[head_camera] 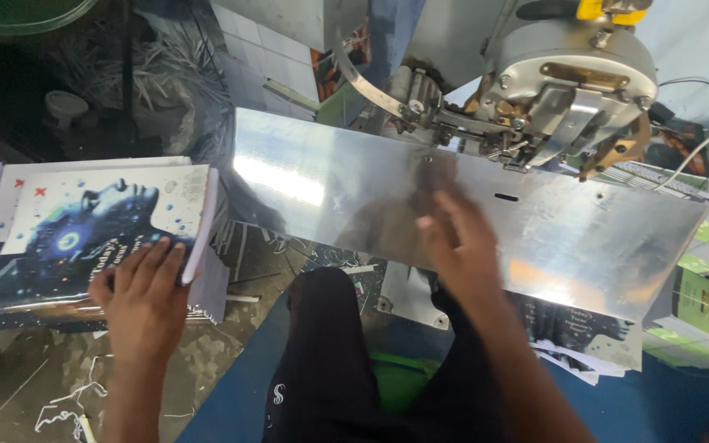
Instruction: The person repeatedly picks up a book from a stack, places it under a binding machine, and operates the machine to bind the book. The person then removes the bound book and places it on a separate stack.
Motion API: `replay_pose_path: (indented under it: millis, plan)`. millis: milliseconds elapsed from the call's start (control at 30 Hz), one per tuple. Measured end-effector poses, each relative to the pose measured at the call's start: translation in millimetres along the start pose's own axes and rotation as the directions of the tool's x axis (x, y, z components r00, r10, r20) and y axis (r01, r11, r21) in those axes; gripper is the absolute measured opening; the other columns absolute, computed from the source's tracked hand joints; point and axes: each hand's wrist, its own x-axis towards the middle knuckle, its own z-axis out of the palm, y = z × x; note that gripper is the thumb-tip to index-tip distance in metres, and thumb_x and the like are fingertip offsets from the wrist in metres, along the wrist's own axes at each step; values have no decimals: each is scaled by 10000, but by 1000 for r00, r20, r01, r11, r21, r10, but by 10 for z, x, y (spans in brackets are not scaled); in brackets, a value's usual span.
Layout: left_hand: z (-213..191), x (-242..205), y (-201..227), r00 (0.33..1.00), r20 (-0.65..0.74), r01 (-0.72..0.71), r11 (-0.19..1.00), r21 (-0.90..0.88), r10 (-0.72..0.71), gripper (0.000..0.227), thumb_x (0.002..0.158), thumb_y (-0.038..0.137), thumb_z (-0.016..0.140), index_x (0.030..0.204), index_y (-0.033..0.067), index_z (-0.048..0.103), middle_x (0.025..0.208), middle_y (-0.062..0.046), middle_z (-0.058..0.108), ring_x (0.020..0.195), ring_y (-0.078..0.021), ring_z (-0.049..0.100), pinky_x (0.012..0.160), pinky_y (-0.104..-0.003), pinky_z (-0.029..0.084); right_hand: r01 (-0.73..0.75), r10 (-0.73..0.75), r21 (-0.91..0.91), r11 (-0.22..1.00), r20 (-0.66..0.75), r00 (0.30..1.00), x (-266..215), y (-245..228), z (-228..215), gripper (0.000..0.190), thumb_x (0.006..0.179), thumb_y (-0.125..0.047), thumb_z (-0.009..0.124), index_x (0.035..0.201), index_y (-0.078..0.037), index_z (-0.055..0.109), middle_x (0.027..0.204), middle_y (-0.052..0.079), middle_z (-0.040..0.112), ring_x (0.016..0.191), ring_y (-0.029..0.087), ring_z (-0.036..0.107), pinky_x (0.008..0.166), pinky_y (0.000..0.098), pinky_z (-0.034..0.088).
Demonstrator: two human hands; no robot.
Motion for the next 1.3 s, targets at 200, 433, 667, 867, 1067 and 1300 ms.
replay_pose_path:
  millis: [200, 433, 667, 867, 1067, 1300]
  plan:
    - [-77, 29, 255, 999, -40, -24, 998, -64, 22, 352, 936, 237, 747, 1268, 130, 701, 1360, -43, 698, 1284, -217, 603, 1100, -492, 320, -319, 71, 391, 864, 532, 844, -120, -499, 1047, 622, 1021, -514, 554, 1438, -54, 587, 1100, 108, 795, 978, 167, 773, 890, 283, 602]
    - [-155, -9, 477, 998, -57, -3, 992, -127, -5, 417, 905, 194, 731, 1308, 110, 661, 1391, -68, 654, 1316, -261, 573, 1103, -513, 317, -874, 129, 388, 293, 889, 439, -169, -984, 1983, 687, 998, -532, 575, 1394, 27, 520, 1141, 154, 655, 954, 244, 736, 843, 381, 637]
    - [-165, -32, 640, 1000, 7, 27, 952, -306, -26, 568, 821, 276, 740, 1316, 40, 589, 1370, -109, 623, 1307, -294, 553, 1083, -519, 326, -885, 147, 459, 85, 872, 466, -259, -1128, 2356, 478, 993, -335, 622, 1339, -12, 554, 1127, 124, 635, 947, 201, 670, 777, 400, 623]
    - [-264, 23, 555, 1000, 20, -1, 835, -550, 15, 701, 761, 460, 773, 1251, -1, 574, 1267, -155, 621, 1191, -340, 568, 1036, -500, 366, -784, 192, 618, 52, 765, 615, -259, -932, 2316, 471, 1015, -90, 631, 1463, 10, 527, 1275, 152, 669, 1084, 206, 701, 878, 362, 642]
    - [160, 565, 192, 995, -6, 86, 871, -484, -101, 232, 1030, 189, 638, 1228, 68, 651, 1275, -142, 669, 1230, -371, 583, 1097, -493, 417, -848, 212, 530, 7, 828, 519, -173, -763, 1963, 516, 983, -124, 585, 1484, -136, 464, 1244, 98, 649, 990, 273, 714, 667, 549, 663]
    - [690, 1288, -177, 997, 58, -10, 884, -468, 42, 501, 980, 280, 617, 1378, -25, 605, 1379, -260, 590, 1333, -455, 466, 1122, -672, 199, -843, 234, 531, 86, 812, 535, -34, -584, 1627, 531, 991, -145, 584, 1502, -156, 439, 1248, 119, 662, 992, 272, 724, 669, 546, 664]
